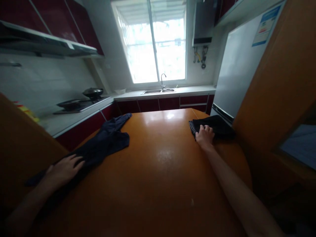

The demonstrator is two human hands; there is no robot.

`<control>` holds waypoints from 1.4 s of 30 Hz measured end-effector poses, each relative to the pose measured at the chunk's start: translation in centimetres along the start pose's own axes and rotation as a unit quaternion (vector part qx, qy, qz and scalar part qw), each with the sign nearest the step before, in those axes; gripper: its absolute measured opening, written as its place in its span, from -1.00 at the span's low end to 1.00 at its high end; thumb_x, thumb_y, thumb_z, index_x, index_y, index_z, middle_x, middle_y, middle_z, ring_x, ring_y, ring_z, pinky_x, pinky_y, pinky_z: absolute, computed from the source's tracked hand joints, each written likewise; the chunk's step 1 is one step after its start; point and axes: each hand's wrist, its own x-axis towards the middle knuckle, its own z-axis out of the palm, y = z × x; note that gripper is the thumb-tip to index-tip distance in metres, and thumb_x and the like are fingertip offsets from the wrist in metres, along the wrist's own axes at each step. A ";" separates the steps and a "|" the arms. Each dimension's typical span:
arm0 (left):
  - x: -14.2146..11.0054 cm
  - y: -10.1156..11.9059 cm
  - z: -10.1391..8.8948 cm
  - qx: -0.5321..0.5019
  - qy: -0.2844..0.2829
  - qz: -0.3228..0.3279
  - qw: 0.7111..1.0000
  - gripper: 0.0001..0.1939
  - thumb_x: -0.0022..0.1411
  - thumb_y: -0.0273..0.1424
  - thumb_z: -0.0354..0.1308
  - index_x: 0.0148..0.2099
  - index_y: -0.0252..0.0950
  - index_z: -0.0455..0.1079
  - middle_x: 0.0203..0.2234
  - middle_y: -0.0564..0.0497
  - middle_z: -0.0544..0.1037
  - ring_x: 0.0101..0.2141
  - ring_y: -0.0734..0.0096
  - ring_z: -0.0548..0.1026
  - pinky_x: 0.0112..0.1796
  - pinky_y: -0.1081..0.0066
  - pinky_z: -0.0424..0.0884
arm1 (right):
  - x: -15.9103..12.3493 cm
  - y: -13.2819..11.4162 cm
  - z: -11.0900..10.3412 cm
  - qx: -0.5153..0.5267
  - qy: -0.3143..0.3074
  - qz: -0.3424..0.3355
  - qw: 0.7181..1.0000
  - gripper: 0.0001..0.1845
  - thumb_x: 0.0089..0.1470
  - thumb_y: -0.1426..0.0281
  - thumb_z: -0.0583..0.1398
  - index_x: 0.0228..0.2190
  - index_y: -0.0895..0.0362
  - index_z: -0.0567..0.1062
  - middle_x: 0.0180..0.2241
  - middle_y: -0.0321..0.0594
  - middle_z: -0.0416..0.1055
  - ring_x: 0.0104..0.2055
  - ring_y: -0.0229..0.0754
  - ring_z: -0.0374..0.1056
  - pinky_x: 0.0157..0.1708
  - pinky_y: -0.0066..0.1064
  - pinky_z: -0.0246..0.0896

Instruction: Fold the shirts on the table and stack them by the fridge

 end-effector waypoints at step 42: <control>-2.5 32.9 4.5 -0.518 -0.275 0.185 0.789 -0.57 0.44 -0.07 -0.05 -0.12 -0.30 0.48 -0.31 -0.07 0.59 -0.29 0.28 0.55 -0.29 0.36 0.46 | -2.4 -4.7 -1.3 0.612 -0.253 0.253 0.706 -0.90 0.18 0.38 0.20 -0.28 0.07 0.54 -0.34 -0.26 0.60 -0.33 -0.17 0.52 -0.29 -0.40 0.46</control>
